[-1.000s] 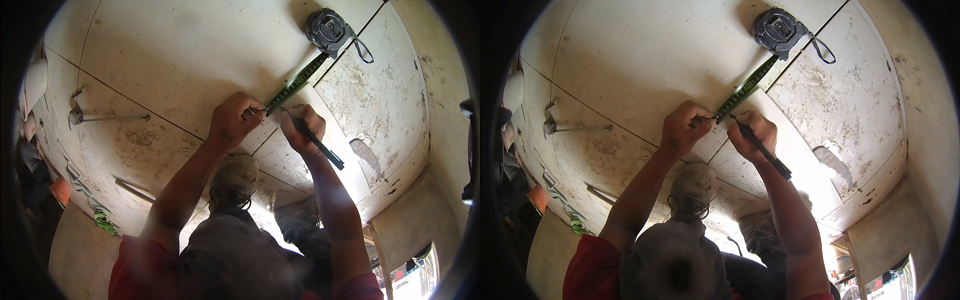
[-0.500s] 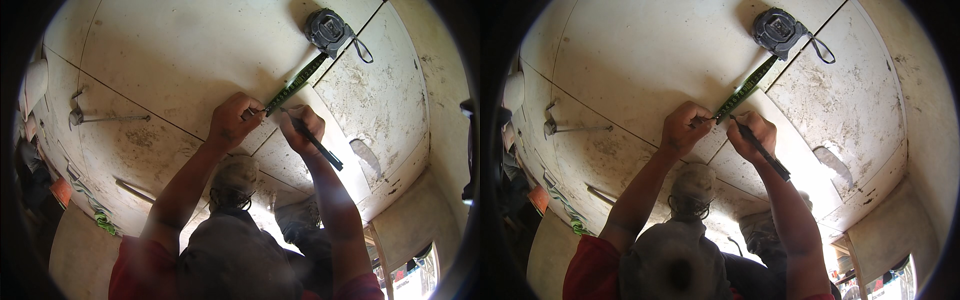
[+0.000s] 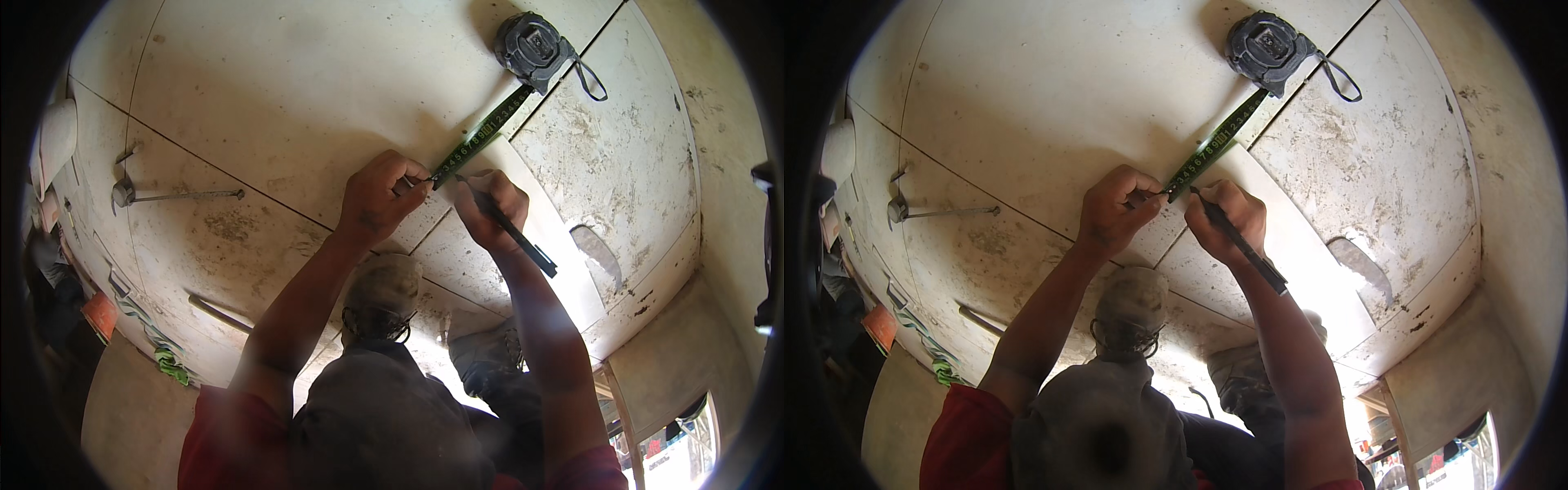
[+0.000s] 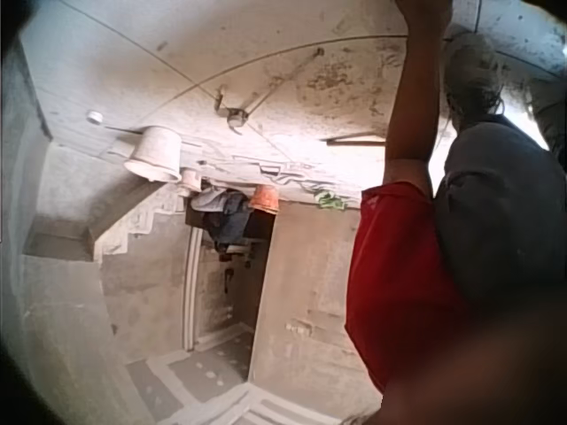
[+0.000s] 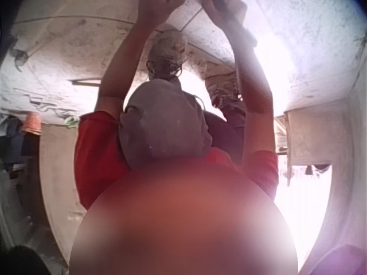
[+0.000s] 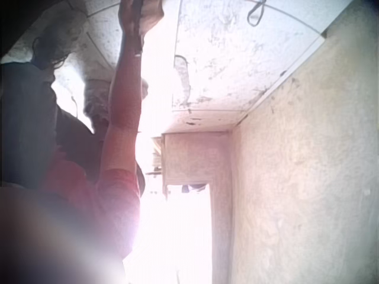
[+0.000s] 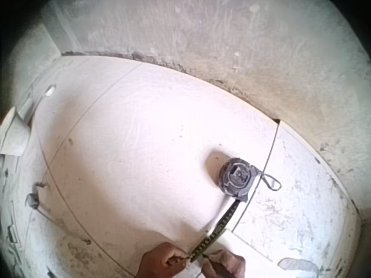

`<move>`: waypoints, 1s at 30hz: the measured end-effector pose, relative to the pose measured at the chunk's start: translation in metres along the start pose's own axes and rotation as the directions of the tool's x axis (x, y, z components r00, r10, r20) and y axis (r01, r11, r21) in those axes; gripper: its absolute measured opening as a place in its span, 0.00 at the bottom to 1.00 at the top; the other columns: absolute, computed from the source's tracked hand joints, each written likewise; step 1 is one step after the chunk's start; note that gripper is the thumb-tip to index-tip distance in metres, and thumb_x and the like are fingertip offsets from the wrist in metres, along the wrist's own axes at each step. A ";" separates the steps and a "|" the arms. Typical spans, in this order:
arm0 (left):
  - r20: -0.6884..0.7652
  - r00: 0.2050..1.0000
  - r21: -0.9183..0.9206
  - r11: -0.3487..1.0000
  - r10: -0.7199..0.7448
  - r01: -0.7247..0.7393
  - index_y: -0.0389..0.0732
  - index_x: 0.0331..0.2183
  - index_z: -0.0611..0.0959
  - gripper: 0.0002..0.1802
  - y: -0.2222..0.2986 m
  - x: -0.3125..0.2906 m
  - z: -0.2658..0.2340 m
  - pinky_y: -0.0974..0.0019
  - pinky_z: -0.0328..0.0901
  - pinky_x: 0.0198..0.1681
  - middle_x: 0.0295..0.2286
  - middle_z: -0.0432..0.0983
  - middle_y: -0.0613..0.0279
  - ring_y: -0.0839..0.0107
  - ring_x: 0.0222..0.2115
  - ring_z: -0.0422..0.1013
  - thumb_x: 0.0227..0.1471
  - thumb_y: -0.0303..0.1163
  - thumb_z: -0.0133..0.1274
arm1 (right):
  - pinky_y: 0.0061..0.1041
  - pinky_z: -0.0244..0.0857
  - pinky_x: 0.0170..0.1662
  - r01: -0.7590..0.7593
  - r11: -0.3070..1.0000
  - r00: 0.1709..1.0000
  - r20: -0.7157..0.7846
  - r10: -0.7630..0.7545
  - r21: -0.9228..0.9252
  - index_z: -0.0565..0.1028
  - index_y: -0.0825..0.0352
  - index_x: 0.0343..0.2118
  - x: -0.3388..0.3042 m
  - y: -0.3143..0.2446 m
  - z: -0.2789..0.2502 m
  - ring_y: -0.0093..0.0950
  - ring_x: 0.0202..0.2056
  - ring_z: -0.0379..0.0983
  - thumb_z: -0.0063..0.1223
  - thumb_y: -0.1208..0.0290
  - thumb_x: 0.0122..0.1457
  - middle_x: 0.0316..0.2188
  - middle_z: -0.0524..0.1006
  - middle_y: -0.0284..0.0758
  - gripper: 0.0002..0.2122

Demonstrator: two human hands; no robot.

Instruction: The person measures gaps between floor tiles and a wall using a tape measure, then marks a separate tile piece with a pen to prepare for cutting. The person handles a tape measure and a pen while kneeling on the floor.

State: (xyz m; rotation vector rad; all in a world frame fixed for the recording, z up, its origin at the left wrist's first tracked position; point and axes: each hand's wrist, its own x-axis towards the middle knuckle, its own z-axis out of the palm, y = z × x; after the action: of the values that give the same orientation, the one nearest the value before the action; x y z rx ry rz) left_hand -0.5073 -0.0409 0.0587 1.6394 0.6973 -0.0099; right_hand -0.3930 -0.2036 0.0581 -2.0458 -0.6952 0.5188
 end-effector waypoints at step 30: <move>0.007 1.000 0.002 1.000 -0.013 0.013 0.39 0.32 0.81 0.09 0.001 0.001 0.000 0.67 0.71 0.31 0.29 0.77 0.60 0.70 0.26 0.77 0.48 0.32 0.62 | 0.34 0.71 0.25 -0.039 0.999 0.999 0.026 0.040 -0.021 0.69 0.67 0.23 -0.002 0.005 0.001 0.40 0.20 0.76 0.60 0.72 0.47 0.18 0.75 0.41 0.09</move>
State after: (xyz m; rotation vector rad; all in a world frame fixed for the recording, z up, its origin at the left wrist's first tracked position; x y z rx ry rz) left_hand -0.5064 -0.0404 0.0594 1.6359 0.7020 -0.0256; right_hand -0.3936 -0.2062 0.0533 -2.0789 -0.6794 0.5644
